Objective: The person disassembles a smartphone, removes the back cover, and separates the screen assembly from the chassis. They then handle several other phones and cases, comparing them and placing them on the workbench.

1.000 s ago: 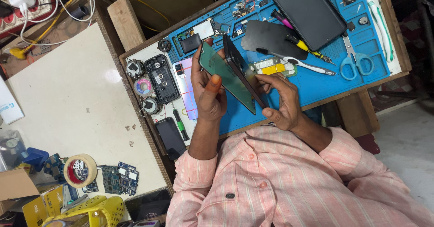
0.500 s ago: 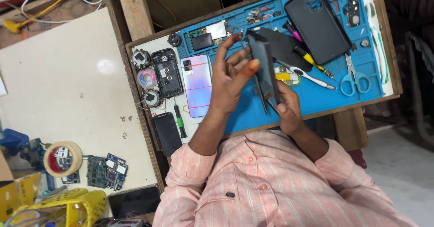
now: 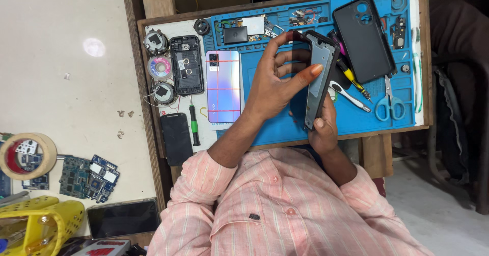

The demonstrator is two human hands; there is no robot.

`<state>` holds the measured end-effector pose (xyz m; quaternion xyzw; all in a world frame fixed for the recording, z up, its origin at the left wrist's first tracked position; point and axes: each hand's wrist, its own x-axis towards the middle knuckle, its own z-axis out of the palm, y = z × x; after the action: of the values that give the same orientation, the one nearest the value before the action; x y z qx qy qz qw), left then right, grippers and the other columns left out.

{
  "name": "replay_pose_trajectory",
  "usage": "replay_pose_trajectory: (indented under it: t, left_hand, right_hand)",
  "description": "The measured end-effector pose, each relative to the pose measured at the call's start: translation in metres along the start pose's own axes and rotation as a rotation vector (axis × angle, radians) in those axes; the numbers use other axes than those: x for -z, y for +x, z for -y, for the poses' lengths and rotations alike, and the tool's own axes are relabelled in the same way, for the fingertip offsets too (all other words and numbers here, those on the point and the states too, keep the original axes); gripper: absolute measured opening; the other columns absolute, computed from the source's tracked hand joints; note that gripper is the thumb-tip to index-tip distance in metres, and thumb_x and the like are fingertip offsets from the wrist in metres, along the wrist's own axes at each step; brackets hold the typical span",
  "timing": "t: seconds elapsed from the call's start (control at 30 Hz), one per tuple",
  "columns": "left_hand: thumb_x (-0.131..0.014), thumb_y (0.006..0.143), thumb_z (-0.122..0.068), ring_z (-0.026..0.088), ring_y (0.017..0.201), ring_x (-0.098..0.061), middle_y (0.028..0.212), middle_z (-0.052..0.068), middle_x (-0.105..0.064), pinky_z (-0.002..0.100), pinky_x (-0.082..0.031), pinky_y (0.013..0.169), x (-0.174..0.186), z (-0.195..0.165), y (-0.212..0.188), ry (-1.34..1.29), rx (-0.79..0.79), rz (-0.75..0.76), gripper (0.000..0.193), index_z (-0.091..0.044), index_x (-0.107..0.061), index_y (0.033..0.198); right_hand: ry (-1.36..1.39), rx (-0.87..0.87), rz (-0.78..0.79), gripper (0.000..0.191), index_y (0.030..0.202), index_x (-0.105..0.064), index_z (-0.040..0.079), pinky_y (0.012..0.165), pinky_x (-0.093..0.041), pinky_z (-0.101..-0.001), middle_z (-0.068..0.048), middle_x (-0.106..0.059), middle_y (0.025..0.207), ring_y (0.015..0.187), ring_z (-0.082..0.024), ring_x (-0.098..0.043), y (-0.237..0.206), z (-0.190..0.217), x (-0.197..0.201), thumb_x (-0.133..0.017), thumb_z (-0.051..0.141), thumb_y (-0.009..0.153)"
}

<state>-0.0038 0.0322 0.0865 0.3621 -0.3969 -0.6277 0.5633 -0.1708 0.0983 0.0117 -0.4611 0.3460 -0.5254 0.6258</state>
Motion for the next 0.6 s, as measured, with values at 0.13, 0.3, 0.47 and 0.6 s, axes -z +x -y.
replay_pose_trajectory:
  t: [0.13,0.3,0.47,0.6]
  left_hand:
    - [-0.084,0.087,-0.021,0.023,0.110,-0.071,0.121,0.019,-0.068,0.036,-0.064,0.091,-0.003,0.004,-0.001,-0.015,-0.016,0.008,0.081,0.001,-0.037,0.150]
    - [-0.084,0.087,-0.021,0.022,0.107,-0.071,0.121,0.018,-0.068,0.036,-0.065,0.088,-0.006,0.008,-0.004,0.019,-0.004,0.021,0.080,0.000,-0.038,0.150]
    - [-0.084,0.087,-0.022,0.022,0.108,-0.071,0.124,0.019,-0.066,0.037,-0.066,0.088,-0.010,0.010,-0.004,0.015,-0.005,0.028,0.082,0.000,-0.037,0.150]
    - [-0.083,0.088,-0.023,0.024,0.110,-0.071,0.126,0.020,-0.065,0.038,-0.067,0.089,-0.010,0.011,-0.003,0.036,-0.015,0.038,0.084,0.001,-0.034,0.151]
  right_hand:
    - [0.007,0.008,-0.012,0.102,0.160,-0.023,-0.003,0.083,-0.058,-0.0342,-0.016,-0.060,0.125,0.102,-0.023,-0.067,0.000,-0.003,0.002,-0.069,0.056,0.091]
    - [-0.005,0.003,-0.024,0.102,0.162,-0.017,-0.002,0.088,-0.056,-0.0360,-0.017,-0.055,0.131,0.109,-0.024,-0.064,-0.003,-0.004,0.004,-0.067,0.054,0.093]
    - [-0.102,0.069,-0.021,0.111,0.166,-0.008,-0.001,0.130,-0.027,-0.0396,-0.016,-0.032,0.164,0.155,-0.024,-0.034,-0.001,-0.002,0.003,-0.069,0.056,0.093]
    - [-0.109,0.045,-0.024,0.118,0.165,-0.007,-0.002,0.131,-0.022,-0.0422,-0.016,-0.028,0.165,0.156,-0.026,-0.028,0.001,0.000,0.004,-0.072,0.060,0.088]
